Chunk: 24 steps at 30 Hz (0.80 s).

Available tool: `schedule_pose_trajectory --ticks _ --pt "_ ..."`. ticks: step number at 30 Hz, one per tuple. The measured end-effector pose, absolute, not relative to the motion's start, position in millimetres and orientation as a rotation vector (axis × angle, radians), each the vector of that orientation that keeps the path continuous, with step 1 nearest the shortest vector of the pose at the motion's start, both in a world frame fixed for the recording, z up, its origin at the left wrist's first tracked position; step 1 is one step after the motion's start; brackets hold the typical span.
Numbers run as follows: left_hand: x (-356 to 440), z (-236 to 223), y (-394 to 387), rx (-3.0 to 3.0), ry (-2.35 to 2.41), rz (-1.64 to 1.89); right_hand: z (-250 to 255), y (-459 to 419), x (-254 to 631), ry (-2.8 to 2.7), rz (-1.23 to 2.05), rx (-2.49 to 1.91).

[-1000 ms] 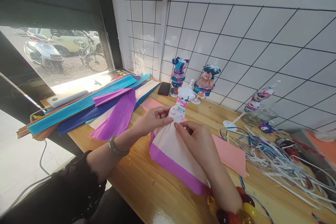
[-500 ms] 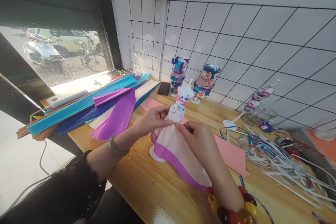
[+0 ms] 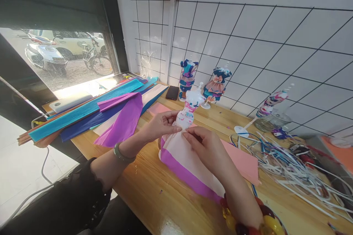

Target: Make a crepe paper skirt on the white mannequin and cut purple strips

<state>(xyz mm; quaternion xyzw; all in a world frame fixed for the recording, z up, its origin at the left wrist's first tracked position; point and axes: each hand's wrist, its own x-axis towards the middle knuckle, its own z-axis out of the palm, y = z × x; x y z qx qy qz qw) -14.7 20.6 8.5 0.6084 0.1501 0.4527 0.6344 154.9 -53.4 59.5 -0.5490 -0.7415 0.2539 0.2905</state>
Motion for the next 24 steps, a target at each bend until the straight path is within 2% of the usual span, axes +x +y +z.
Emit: schedule_pose_trajectory --ticks 14,24 --pt "-14.9 8.0 20.1 1.419 0.372 1.038 58.4 -53.3 157.4 -1.918 0.694 -1.428" --pt "-14.0 9.6 18.3 1.419 0.349 1.034 64.5 -55.3 151.2 -1.745 0.647 -1.602"
